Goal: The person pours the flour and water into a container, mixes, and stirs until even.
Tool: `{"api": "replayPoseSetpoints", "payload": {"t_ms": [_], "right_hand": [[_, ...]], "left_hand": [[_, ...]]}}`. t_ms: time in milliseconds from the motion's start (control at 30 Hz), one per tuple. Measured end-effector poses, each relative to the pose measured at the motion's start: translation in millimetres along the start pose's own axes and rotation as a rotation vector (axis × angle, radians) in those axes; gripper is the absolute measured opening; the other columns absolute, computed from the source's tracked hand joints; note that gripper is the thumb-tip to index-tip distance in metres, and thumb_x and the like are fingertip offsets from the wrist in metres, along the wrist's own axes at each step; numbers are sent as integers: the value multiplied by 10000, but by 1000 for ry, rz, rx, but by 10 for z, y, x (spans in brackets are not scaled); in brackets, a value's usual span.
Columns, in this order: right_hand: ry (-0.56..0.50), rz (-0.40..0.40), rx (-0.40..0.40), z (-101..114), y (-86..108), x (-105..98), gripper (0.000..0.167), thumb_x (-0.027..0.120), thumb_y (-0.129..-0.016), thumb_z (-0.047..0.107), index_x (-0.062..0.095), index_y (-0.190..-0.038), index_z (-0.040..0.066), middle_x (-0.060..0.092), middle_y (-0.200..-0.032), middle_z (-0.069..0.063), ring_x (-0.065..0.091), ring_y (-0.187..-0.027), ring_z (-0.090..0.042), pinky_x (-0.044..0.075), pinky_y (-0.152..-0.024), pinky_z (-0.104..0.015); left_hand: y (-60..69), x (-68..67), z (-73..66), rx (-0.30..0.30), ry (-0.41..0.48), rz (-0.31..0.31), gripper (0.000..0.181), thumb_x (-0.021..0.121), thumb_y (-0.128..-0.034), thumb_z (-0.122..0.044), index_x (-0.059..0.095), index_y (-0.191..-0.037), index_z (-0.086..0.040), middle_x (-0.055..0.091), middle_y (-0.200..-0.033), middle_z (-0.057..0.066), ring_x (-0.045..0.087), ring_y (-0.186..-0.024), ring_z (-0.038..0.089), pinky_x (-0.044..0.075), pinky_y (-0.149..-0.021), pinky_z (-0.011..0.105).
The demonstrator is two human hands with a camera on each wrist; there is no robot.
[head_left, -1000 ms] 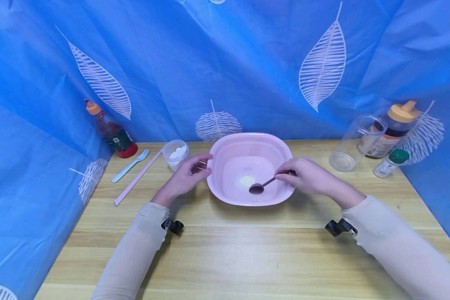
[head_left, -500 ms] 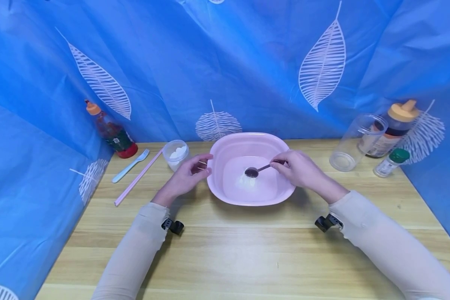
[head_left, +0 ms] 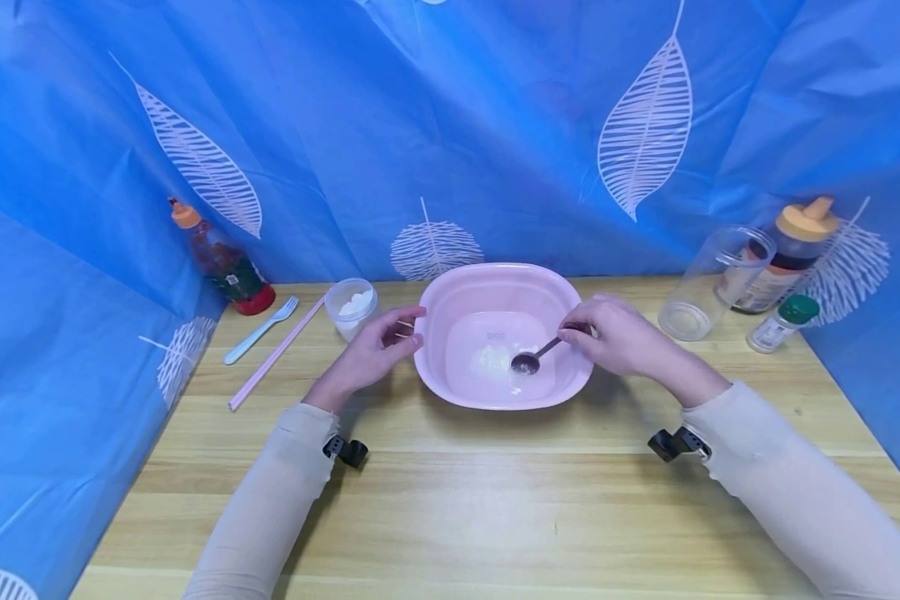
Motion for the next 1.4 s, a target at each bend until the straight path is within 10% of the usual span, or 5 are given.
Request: {"api": "replayPoseSetpoints", "payload": {"t_ms": [700,1400], "right_hand": [[21,-106,40,-63,-149,12,157,692,-1032,108,822,-1039,21,801,-918,-115,632,-909,-325,443,-968,-546],[-140,7,-87,166,-232,275,126,716,-1029,106,836,-1056,75,825,-1003,-48,607,-827,-148,451,-895,-414]], "left_hand": [[-12,-7,2,3,0,-1,515,676,-1059,-153,550,-1545,-39,653,-1413,245,660,-1275,393,563,-1041,394],[1,-1,-2,-2,-4,-10,507,678,-1054,-135,560,-1535,-30,659,-1402,251,666,-1258,395,558,-1050,427]]}}
Point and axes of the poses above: each hand's wrist, its own y-axis away from the middle knuckle, its own x-axis out of the palm, z = x × y, the point moved 8 cm from there along -y, towards the middle knuckle
